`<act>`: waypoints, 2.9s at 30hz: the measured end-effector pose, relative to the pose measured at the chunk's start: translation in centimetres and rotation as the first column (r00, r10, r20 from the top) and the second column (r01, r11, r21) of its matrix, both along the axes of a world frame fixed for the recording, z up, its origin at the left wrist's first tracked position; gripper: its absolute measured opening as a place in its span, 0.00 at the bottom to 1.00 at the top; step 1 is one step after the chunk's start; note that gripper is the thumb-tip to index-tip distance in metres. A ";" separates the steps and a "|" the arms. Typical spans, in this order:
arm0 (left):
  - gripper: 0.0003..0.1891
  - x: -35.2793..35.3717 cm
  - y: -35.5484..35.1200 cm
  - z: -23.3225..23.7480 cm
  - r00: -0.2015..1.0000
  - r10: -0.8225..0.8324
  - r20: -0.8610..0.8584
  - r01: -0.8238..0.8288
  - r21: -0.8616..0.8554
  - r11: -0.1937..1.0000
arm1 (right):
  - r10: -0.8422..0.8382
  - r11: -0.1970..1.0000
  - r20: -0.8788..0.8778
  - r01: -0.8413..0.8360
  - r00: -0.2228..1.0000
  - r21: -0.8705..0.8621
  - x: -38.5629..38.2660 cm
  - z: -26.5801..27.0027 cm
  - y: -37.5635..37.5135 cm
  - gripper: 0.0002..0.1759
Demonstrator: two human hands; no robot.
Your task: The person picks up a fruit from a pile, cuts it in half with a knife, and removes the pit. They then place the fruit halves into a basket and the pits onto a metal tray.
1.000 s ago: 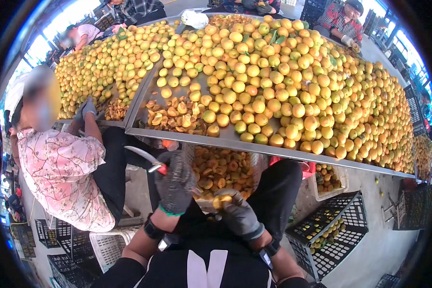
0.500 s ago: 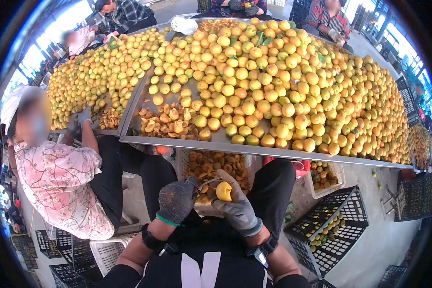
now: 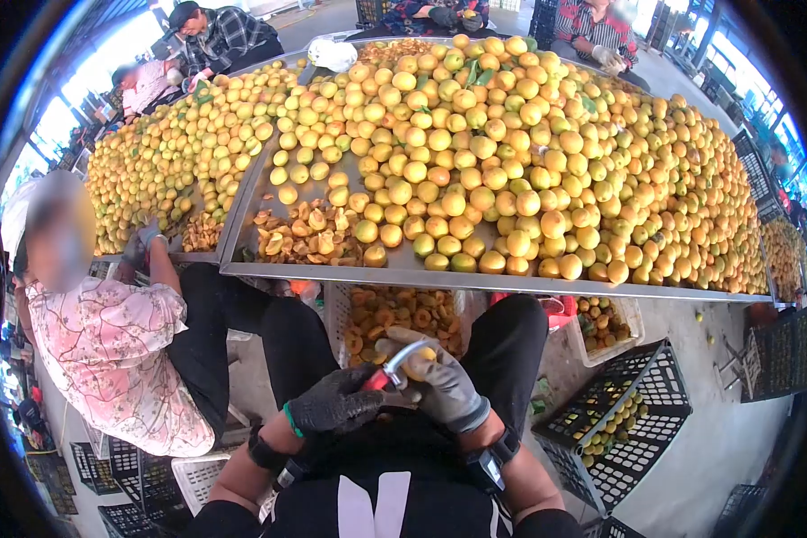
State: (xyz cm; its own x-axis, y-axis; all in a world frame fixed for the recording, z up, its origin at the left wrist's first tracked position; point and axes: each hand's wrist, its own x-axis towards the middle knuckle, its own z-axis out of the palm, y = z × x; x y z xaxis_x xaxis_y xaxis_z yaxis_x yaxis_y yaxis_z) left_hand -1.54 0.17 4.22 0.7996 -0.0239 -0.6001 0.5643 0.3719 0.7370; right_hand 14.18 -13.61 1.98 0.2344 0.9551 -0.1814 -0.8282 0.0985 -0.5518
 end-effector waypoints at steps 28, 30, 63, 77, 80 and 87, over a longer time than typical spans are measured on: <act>0.20 -2.3 -1.2 0.1 0.910 -0.389 0.143 -0.246 0.941 -0.231 | -0.147 0.989 -0.240 0.139 0.960 -0.048 -3.8 3.7 0.2 0.25; 0.18 -2.0 -1.2 0.3 0.901 -0.400 0.167 -0.285 0.923 -0.257 | -0.174 0.984 -0.195 0.165 0.965 -0.061 -3.9 3.2 0.2 0.25; 0.22 0.9 -1.3 -1.3 0.935 -0.296 0.195 -0.075 0.925 0.372 | -0.149 0.976 -0.016 0.150 0.989 0.156 -2.1 -0.9 -0.5 0.25; 0.25 -0.5 -1.5 -4.6 0.939 -0.325 0.117 -0.056 0.980 0.189 | -0.159 0.985 0.261 0.170 0.952 -0.019 -2.8 1.2 0.1 0.21; 0.25 0.1 -1.7 -2.4 0.944 -0.325 0.056 0.005 0.983 0.185 | -0.174 0.982 0.254 0.188 0.951 -0.031 -3.1 0.7 0.4 0.22; 0.30 0.4 -1.1 -6.2 0.947 -0.272 0.170 -0.142 0.983 0.119 | -0.301 0.953 0.073 0.300 0.951 0.026 -2.8 2.5 1.5 0.26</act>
State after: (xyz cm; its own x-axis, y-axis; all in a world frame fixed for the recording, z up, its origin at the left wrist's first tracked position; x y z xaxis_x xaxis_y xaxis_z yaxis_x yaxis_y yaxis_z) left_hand -1.11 -0.92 -1.99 0.9331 0.3532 0.0679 0.2703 -0.8130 0.5157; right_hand 11.40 -12.07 4.49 0.5238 0.8404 -0.1391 -0.7150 0.3449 -0.6082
